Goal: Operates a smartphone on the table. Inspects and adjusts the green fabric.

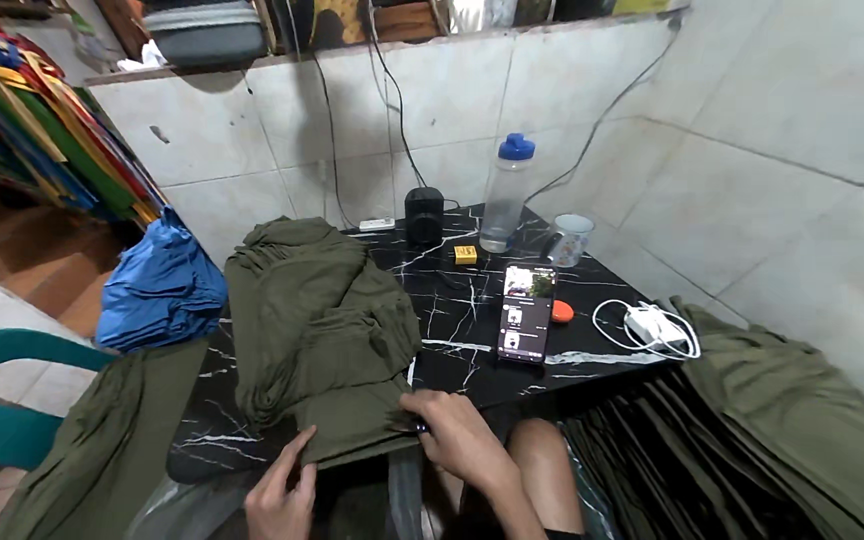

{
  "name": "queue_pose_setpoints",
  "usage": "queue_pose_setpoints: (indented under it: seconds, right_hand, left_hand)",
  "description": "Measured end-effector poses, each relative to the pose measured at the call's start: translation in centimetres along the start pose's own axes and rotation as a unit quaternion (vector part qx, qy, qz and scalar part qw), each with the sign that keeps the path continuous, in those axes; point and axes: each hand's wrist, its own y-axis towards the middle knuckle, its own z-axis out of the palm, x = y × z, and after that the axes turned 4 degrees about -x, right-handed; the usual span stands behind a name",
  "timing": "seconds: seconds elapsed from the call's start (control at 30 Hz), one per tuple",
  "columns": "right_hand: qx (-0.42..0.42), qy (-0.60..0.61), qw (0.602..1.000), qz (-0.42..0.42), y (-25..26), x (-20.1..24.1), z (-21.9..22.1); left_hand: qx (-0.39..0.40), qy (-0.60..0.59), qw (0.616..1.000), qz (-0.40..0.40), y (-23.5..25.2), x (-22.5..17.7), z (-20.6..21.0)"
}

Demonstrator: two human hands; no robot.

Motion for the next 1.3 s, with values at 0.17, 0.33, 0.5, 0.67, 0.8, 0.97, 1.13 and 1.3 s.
queue_pose_setpoints:
  seconds: [0.17,0.33,0.5,0.67,0.8,0.97,1.13,1.3]
  right_hand:
    - [-0.048,0.045,0.997,-0.045,0.2,1.6,0.8]
    - [-0.107,0.205,0.965,-0.126,3.3,5.6,6.1]
    - [-0.047,0.21,0.969,-0.12,4.7,5.9,8.6]
    - [-0.027,0.182,0.977,-0.11,4.7,5.8,8.7]
    - [-0.023,0.157,0.979,-0.129,4.4,6.1,9.0]
    - [-0.005,0.153,0.977,-0.146,4.3,5.9,9.1]
    - [-0.01,0.135,0.981,-0.139,4.1,6.1,9.2]
    - [-0.009,0.119,0.982,-0.148,4.0,6.2,9.3]
  left_hand:
    - [0.057,-0.115,0.991,-0.037,-1.1,2.0,-0.3]
    - [0.025,-0.099,0.99,-0.102,-1.1,0.2,0.2]
    - [0.006,-0.065,0.991,-0.119,-1.8,0.8,0.5]
    - [-0.016,-0.076,0.995,-0.06,-1.9,2.2,-0.7]
    - [0.003,-0.084,0.992,-0.098,-2.1,2.4,-0.8]
    - [0.012,-0.109,0.983,-0.147,-2.1,1.0,-0.1]
    - [-0.019,-0.053,0.993,-0.102,-2.3,1.9,-0.3]
    - [-0.002,-0.029,0.997,-0.07,-2.1,3.1,-1.1]
